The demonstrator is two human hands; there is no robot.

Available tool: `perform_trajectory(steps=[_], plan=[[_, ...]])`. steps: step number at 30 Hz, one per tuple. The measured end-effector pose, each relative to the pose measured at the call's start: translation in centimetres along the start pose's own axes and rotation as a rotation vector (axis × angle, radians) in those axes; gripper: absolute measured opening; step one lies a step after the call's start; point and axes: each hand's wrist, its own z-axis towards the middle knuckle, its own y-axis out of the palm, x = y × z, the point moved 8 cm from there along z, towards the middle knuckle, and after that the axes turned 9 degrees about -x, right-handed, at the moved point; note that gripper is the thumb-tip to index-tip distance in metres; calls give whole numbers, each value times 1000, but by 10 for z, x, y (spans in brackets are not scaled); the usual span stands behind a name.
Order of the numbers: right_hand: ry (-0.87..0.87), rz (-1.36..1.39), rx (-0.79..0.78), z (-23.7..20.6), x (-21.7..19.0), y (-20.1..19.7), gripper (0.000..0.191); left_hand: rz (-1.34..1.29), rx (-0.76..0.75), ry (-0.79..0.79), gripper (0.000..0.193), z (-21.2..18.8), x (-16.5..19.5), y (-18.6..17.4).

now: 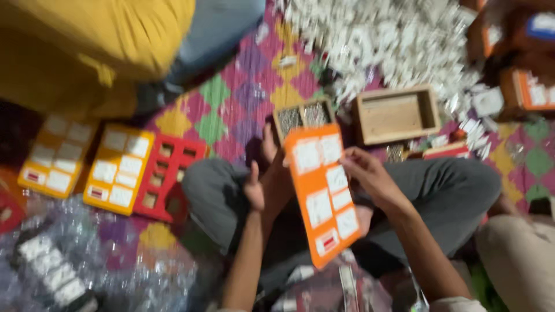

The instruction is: The person sits cross-legged on a floor mat assembling electrical switch and socket plates. They hold an orange mounting plate, fit white switch and socket modules into it, take small screws from a wooden compartment box, and thread the screws by hand to secure the modules, then work on a red mounting plate the same way.

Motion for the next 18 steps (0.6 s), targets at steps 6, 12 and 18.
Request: perform_trajectory(steps=[6, 12, 18], plan=[[-79, 410, 226, -36, 85, 4, 17, -93, -90, 68, 95, 18, -24, 11], [60, 402, 406, -64, 112, 1, 27, 31, 569, 47, 90, -60, -51, -127], [38, 475, 409, -86, 144, -19, 23, 180, 898, 141, 87, -144, -73, -209]])
